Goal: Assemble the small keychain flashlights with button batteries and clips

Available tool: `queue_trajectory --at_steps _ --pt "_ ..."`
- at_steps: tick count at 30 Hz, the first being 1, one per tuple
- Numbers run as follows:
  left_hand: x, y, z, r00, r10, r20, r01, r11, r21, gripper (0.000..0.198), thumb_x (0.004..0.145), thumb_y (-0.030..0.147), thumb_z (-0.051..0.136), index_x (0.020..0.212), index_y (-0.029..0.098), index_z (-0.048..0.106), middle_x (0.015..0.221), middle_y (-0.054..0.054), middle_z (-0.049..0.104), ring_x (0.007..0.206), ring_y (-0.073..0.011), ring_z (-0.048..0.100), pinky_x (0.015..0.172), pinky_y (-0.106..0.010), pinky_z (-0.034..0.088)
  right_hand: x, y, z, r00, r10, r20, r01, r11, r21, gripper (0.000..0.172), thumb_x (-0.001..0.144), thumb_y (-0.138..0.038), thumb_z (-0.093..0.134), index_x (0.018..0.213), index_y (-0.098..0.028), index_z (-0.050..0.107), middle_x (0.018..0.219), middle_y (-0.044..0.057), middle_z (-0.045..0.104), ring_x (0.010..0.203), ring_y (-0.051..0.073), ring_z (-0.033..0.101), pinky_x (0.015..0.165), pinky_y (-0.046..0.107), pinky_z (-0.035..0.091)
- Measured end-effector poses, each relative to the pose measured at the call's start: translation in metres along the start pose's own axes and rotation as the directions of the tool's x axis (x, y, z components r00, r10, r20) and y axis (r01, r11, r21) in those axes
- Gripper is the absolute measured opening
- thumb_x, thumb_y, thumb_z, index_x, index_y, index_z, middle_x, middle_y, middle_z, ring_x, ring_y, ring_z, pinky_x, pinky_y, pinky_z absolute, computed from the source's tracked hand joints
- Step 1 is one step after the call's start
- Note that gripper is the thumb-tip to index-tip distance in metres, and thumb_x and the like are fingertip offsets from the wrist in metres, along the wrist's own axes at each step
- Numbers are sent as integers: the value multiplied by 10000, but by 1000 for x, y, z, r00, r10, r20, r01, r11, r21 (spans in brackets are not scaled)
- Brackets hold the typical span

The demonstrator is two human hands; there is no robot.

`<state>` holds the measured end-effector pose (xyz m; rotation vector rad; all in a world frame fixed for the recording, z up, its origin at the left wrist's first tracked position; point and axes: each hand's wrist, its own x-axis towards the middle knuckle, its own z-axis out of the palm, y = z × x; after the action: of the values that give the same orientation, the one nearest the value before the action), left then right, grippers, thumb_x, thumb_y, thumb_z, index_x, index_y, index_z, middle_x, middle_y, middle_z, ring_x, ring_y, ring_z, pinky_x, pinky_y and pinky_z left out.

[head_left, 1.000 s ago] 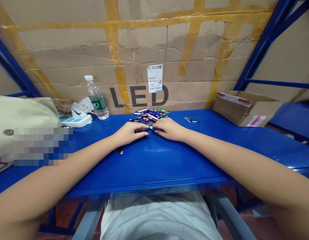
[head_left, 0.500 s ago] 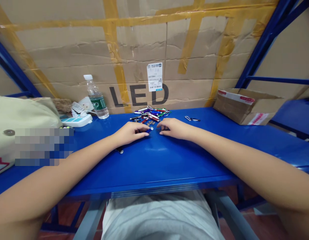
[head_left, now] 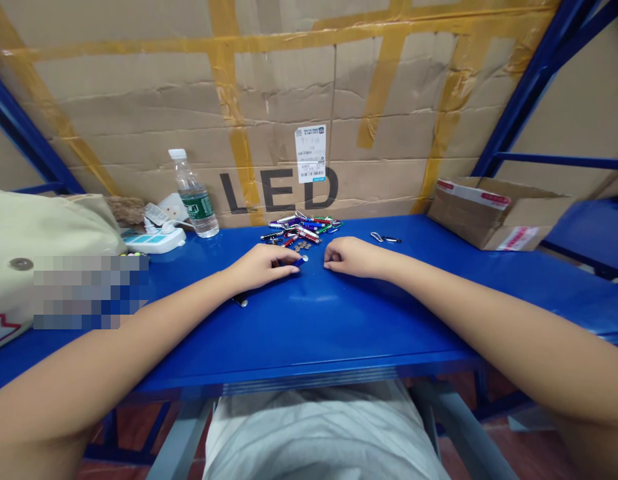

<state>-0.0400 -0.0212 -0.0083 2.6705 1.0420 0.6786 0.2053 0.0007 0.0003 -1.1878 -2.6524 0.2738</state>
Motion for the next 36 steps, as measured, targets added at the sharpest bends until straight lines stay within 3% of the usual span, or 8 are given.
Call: queue_trajectory --at_steps 3,9,14,20,25,30,33,36 --pt "0 0 0 1000 10 -8 -10 1000 0 321 841 379 596 1087 189 675 1018 -45 724 879 -173 668 784 -256 507 -1 -1 -2 984 -127 -125 128 992 -1 137 809 -268 605 839 -150 667 730 36 603 629 134 488 582 246 349" --pt "0 -1 0 999 43 8 -43 999 -7 302 852 379 585 1067 189 680 1001 -37 725 811 -156 664 736 -234 502 -4 -17 -3 875 -344 -341 378 925 35 127 828 -244 590 901 -155 644 664 -11 510 636 123 459 626 236 351" --pt "0 -1 -1 997 74 24 -74 997 -9 289 859 371 580 1071 201 677 989 -27 723 830 -153 658 756 -230 493 -3 -21 6 875 -345 -339 391 917 75 134 832 -232 595 930 -154 644 642 -26 493 605 114 460 606 230 351" --pt "0 -1 1 1000 -10 1 10 998 -60 329 836 416 588 1056 189 680 948 -39 729 773 -166 661 723 -257 514 -2 -18 14 885 -276 -375 345 929 133 241 839 -270 588 1054 -161 582 700 -15 554 621 125 509 607 242 398" --pt "1 0 1 959 -141 -245 97 978 -182 343 810 412 612 1047 173 674 965 -51 724 807 -189 668 750 -302 532 0 -21 19 856 -277 -437 356 928 108 246 858 -260 535 1085 -163 551 1013 91 629 888 189 594 786 331 476" --pt "2 -2 -2 864 -279 -418 166 943 -287 416 801 425 619 1096 133 641 1022 -108 712 909 -234 671 853 -391 525 10 -25 26 875 -388 -291 400 916 -19 526 871 -406 525 1323 -146 449 1358 154 495 1257 275 443 1040 457 348" --pt "1 -3 -1 865 -291 -408 169 936 -309 428 791 433 631 1100 136 638 1044 -113 709 928 -240 669 869 -410 524 14 -27 30 891 -444 -95 439 896 -64 665 895 -537 438 1434 -160 343 1500 141 333 1387 303 262 1101 517 223" --pt "1 -1 -1 887 -252 -387 141 945 -294 408 804 430 624 1104 153 641 1053 -91 708 921 -224 669 861 -388 531 15 -29 30 887 -462 -14 460 885 -71 638 917 -560 371 1430 -180 370 1508 113 327 1406 301 218 1110 531 174"
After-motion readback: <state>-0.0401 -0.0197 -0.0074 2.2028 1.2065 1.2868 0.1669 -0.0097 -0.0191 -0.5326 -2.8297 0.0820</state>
